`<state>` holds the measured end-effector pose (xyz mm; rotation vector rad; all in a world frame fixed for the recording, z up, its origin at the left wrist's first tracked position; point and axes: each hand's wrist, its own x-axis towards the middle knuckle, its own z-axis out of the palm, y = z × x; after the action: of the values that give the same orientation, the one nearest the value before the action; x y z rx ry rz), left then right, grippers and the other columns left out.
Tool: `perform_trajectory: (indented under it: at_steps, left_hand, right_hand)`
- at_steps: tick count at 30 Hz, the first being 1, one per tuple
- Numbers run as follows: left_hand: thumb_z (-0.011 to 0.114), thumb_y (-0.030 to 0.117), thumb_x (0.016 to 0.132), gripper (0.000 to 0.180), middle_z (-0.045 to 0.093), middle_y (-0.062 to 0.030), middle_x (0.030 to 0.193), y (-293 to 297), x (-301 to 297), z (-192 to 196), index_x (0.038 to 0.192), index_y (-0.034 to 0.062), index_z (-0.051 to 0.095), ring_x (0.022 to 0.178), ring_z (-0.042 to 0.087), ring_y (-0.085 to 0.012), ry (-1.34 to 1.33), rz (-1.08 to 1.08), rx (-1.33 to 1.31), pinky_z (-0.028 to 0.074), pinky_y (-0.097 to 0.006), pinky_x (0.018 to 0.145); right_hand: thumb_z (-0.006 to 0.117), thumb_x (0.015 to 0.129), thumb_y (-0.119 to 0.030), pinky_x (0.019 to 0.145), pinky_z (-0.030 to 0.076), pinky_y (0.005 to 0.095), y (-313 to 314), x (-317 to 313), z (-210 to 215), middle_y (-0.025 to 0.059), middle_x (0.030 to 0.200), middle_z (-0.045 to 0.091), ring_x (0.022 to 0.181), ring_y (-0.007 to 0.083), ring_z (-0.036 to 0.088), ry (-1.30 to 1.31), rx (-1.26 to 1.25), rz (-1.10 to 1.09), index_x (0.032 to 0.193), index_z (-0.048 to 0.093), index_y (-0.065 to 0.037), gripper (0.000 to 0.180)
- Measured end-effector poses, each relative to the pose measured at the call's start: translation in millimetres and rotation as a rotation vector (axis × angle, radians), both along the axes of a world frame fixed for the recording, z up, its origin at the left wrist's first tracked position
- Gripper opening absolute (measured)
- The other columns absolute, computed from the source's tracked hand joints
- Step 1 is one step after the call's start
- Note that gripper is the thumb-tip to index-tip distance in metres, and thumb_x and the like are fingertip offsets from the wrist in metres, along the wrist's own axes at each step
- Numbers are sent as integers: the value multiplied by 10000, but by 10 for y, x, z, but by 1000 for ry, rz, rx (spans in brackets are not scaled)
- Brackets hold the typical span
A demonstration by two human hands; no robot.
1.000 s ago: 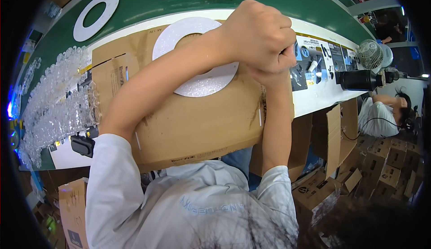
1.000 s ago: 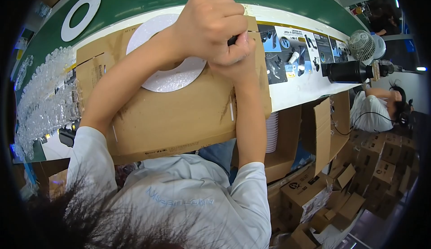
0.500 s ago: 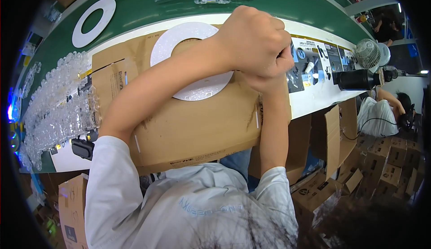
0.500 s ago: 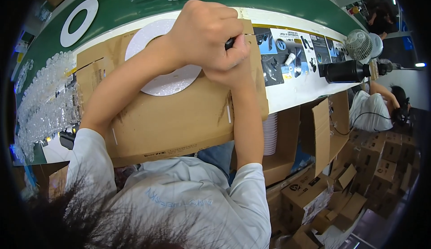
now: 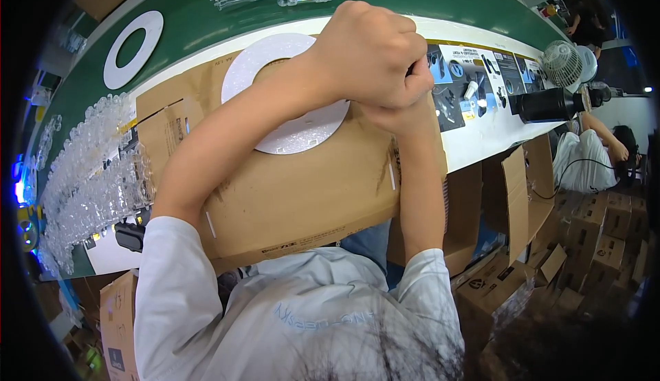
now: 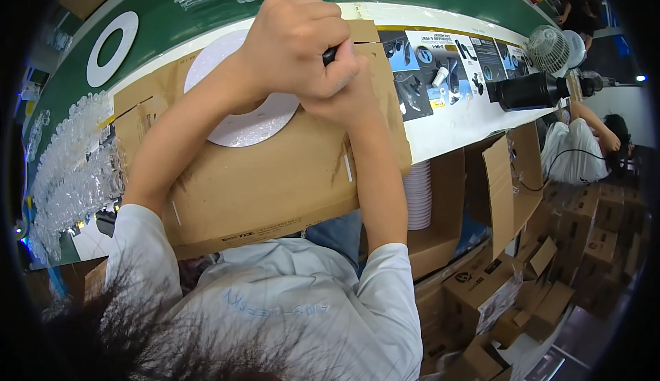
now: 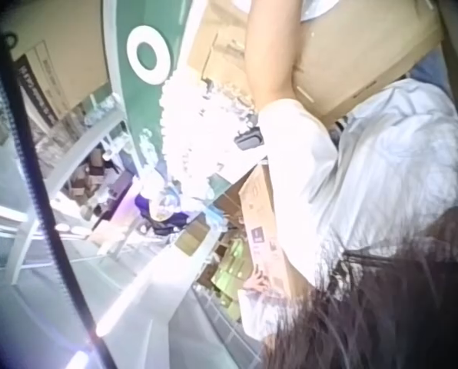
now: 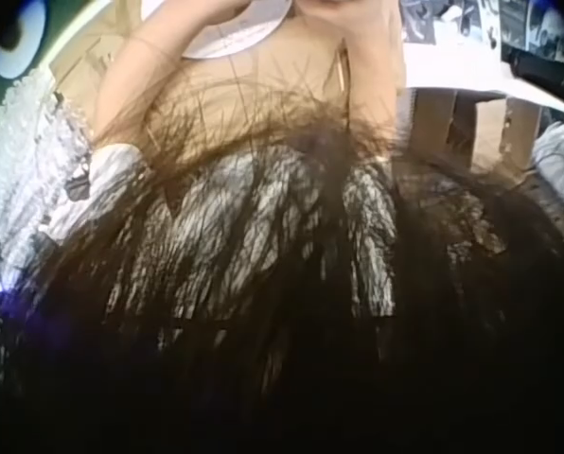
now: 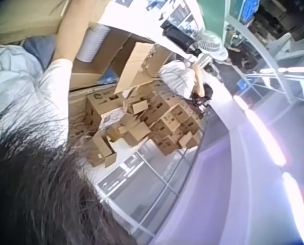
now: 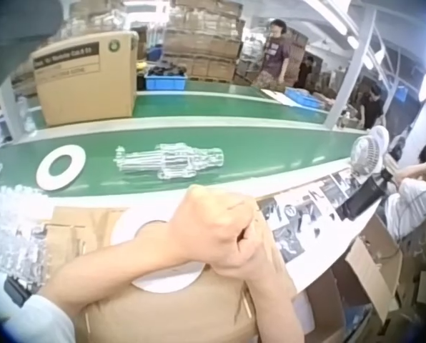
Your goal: Applying adhesive to circular fixture parts and assembling small plastic components on a factory assembly line.
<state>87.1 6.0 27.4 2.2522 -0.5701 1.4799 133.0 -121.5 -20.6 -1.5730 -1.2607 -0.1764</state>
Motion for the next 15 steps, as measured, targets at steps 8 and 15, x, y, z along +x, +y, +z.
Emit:
perform_trajectory:
  at_steps: [8, 15]
  left_hand:
    - [596, 225, 832, 208, 573, -120, 763, 133, -112, 344, 906, 30, 606, 723, 564, -289, 281, -335, -100, 469, -377, 669]
    - [652, 329, 844, 355, 683, -185, 886, 680, -321, 476, 994, 7, 665, 844, 660, -342, 1261, 476, 243, 521, -423, 769]
  right_hand:
    - [791, 647, -98, 595, 503, 267, 54, 24, 35, 39, 765, 632, 676, 115, 614, -25, 169, -69, 992, 562, 13, 429]
    - [740, 799, -61, 702, 538, 269, 43, 1, 69, 86, 879, 687, 746, 131, 648, 414, 414, -95, 1009, 606, 32, 266]
